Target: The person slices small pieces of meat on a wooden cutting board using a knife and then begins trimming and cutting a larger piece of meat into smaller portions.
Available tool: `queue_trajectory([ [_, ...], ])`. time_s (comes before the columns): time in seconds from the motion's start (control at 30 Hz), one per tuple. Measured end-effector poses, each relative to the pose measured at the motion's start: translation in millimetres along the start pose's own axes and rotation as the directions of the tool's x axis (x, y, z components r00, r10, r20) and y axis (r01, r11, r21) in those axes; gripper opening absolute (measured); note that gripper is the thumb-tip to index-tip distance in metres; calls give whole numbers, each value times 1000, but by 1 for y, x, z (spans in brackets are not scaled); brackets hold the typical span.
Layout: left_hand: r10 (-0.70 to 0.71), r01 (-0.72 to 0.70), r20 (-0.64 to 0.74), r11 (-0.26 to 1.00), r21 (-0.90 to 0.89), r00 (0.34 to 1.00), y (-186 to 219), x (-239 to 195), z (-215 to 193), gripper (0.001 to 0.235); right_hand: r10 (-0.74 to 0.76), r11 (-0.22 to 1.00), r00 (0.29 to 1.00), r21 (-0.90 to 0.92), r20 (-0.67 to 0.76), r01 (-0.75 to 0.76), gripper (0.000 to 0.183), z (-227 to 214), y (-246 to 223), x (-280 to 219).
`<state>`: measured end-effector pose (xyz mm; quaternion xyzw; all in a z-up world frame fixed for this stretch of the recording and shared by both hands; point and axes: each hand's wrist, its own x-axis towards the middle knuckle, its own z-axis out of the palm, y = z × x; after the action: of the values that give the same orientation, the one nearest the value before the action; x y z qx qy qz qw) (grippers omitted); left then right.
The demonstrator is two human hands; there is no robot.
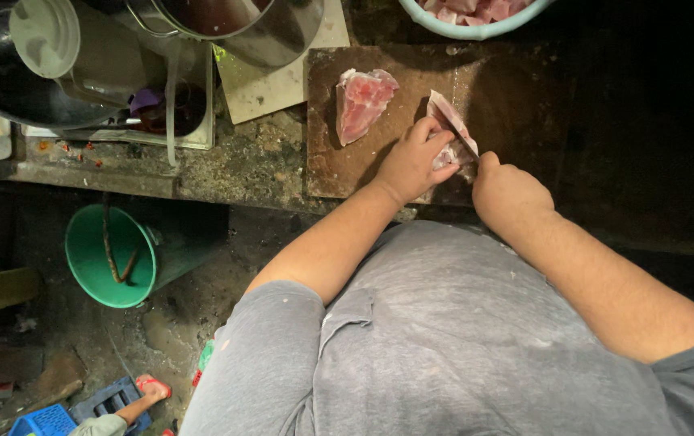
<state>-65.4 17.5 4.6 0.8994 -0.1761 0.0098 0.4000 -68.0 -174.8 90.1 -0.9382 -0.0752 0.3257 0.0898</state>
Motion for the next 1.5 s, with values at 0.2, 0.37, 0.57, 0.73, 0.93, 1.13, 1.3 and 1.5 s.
queue_trajectory([
  [0.2, 19, -19, 11, 1000, -6, 1000, -5, 4, 0, 52, -51, 999, 998, -9, -27, 50, 24, 1, -10, 33],
  [0.37, 43, -43, 7, 997, 57, 999, -5, 5, 0, 54, -78, 997, 995, 20, -66, 79, 21, 7, -11, 48],
  [0.57, 78, -77, -24, 997, 14, 997, -9, 9, 1, 48, -73, 996, 997, -50, 17, 74, 23, 19, 24, 26],
  [0.73, 64, -65, 20, 996, 67, 998, -9, 7, 5, 43, -81, 997, 996, -19, -25, 81, 23, 26, 11, 47],
  [0.93, 10, -11, 19, 996, 84, 1000, -5, 6, 8, 40, -11, 999, 999, 36, 38, 10, 22, 32, 30, 35],
  [1.13, 80, -80, -1, 996, 46, 997, -12, 7, 7, 44, -425, 790, 905, -480, 22, 382, 23, 50, 44, 59],
  [1.3, 69, -63, -35, 986, 155, 997, -8, 7, 10, 51, -241, 961, 967, -155, -78, 228, 27, 68, 45, 91],
  [1.5, 50, -33, -65, 971, 236, 997, 2, -3, 5, 50, -219, 963, 975, -156, 24, 220, 30, 83, 105, 22],
])
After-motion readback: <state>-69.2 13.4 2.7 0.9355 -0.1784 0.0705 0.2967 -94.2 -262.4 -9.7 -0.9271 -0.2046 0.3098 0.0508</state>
